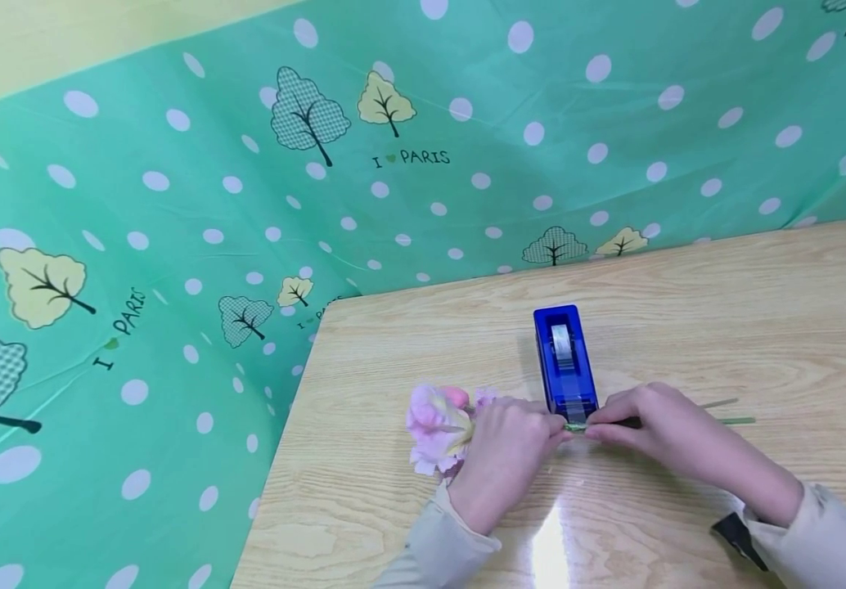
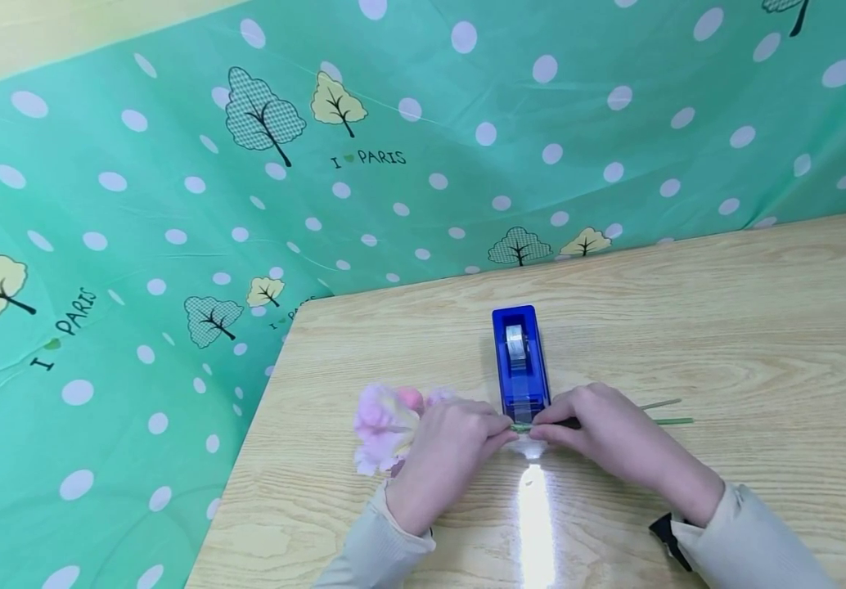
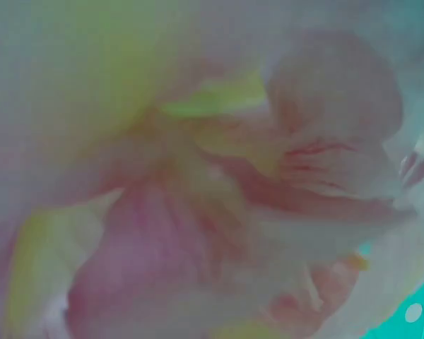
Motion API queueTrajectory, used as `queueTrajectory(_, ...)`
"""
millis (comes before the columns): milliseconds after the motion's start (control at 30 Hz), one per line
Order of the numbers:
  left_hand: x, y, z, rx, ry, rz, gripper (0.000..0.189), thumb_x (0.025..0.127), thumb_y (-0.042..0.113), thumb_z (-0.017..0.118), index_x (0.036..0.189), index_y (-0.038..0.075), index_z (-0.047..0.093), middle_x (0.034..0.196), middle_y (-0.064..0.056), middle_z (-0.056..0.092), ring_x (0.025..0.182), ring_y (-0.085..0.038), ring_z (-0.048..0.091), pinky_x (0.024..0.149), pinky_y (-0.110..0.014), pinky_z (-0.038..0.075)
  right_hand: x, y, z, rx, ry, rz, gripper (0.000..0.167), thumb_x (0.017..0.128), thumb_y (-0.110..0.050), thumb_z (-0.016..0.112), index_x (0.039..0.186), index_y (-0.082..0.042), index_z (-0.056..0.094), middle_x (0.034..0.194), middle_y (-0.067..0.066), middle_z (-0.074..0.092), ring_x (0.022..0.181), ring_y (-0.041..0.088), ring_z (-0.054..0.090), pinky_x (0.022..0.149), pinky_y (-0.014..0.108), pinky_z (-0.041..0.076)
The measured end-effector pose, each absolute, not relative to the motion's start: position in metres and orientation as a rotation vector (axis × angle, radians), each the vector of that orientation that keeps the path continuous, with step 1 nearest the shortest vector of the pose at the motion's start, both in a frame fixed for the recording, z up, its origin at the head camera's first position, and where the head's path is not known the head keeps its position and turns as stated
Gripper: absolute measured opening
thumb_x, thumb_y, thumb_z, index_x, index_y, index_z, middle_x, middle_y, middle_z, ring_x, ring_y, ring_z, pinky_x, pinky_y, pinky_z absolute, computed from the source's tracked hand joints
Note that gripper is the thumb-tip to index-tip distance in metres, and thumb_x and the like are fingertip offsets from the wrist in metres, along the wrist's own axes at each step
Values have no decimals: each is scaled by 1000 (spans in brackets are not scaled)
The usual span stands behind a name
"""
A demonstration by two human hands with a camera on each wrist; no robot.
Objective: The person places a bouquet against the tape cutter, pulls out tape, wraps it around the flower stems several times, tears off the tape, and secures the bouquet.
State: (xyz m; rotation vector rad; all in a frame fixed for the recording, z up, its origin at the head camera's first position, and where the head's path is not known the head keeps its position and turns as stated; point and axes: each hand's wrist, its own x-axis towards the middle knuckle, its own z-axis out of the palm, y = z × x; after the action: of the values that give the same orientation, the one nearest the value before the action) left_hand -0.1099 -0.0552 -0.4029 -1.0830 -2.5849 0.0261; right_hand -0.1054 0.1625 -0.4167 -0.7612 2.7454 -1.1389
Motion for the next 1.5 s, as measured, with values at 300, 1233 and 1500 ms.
queueTrajectory(300,-110,-57,-400,-1077,-2529,7,15,88,42,73,76,32,74,65,19,64,54,2,55,45,-12,33,-105,163,-412,-775,2760,-1149,9,89,-28,74,93,-23,80,91,-11,75,82,4,70,68,22,56)
queueTrajectory(1233,-111,-58,-405,-1117,-2736,-206,26,93,46,66,94,25,78,83,14,73,67,2,65,54,-11,44,-109,164,-417,-821,2629,-1232,14,93,-32,69,96,-23,80,91,-13,75,83,0,67,70,23,55)
queueTrajectory(1500,-114,-60,-404,-1168,-2762,-377,25,95,40,63,90,23,80,77,13,74,60,6,59,62,-8,44,-108,164,-414,-842,2631,-1245,15,93,-31,69,97,-23,80,91,-13,75,82,-1,67,68,23,55)
